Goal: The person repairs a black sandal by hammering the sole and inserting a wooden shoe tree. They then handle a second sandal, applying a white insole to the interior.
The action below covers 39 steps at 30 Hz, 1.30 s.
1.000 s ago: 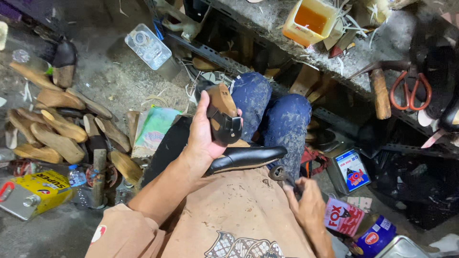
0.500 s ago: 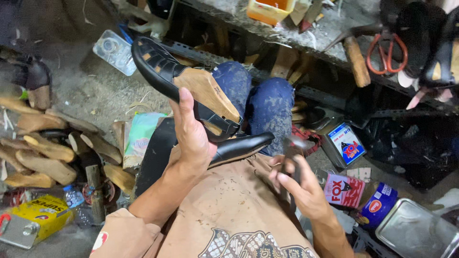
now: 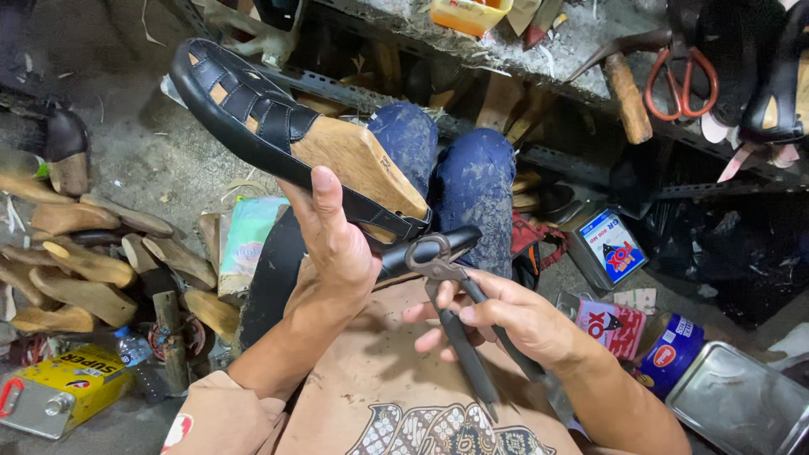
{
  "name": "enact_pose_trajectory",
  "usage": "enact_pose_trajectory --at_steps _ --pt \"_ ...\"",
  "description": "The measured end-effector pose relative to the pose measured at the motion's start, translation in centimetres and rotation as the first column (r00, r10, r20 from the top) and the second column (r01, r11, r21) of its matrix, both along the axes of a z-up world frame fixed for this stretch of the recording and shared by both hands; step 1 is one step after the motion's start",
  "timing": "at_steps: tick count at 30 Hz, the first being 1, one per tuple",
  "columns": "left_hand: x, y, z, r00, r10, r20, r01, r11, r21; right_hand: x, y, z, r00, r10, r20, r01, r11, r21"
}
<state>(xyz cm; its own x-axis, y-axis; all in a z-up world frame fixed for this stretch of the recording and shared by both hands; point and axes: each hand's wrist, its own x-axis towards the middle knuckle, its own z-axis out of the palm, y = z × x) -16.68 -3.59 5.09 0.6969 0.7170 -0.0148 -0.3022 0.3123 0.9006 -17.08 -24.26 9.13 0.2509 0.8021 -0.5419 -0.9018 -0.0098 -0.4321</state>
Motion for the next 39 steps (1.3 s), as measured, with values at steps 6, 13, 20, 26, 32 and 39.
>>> enact_pose_trajectory --at_steps 6,13,20,26,32,39 --pt "-0.3 -0.2 -0.4 1.0 -0.002 -0.021 0.003 0.998 0.06 -0.1 0.0 0.4 0.992 -0.057 -0.117 0.049 0.996 -0.07" --pt "-0.6 -0.5 -0.7 0.999 0.002 -0.043 0.0 0.999 0.038 -0.4 0.0 0.5 0.988 -0.092 -0.123 0.085 0.994 -0.063" --pt "0.3 -0.2 -0.7 0.99 0.034 -0.14 -0.062 0.976 -0.206 -1.4 0.6 -1.0 0.983 -0.184 0.003 0.184 0.983 -0.026" --pt "2.5 0.9 -1.4 0.909 -0.196 -0.368 -0.191 0.588 -0.786 -0.6 0.9 1.3 0.669 0.201 0.716 -0.015 0.966 -0.257" --pt "2.8 2.1 -4.9 0.956 -0.232 -0.178 -0.055 0.454 -0.889 1.4 -5.6 0.2 0.117 0.644 0.756 0.11 0.748 -0.654" --pt "2.6 2.0 -4.7 0.966 -0.239 -0.099 0.007 0.41 -0.912 10.5 -11.8 1.0 -0.012 0.984 0.179 0.712 0.134 -0.69"
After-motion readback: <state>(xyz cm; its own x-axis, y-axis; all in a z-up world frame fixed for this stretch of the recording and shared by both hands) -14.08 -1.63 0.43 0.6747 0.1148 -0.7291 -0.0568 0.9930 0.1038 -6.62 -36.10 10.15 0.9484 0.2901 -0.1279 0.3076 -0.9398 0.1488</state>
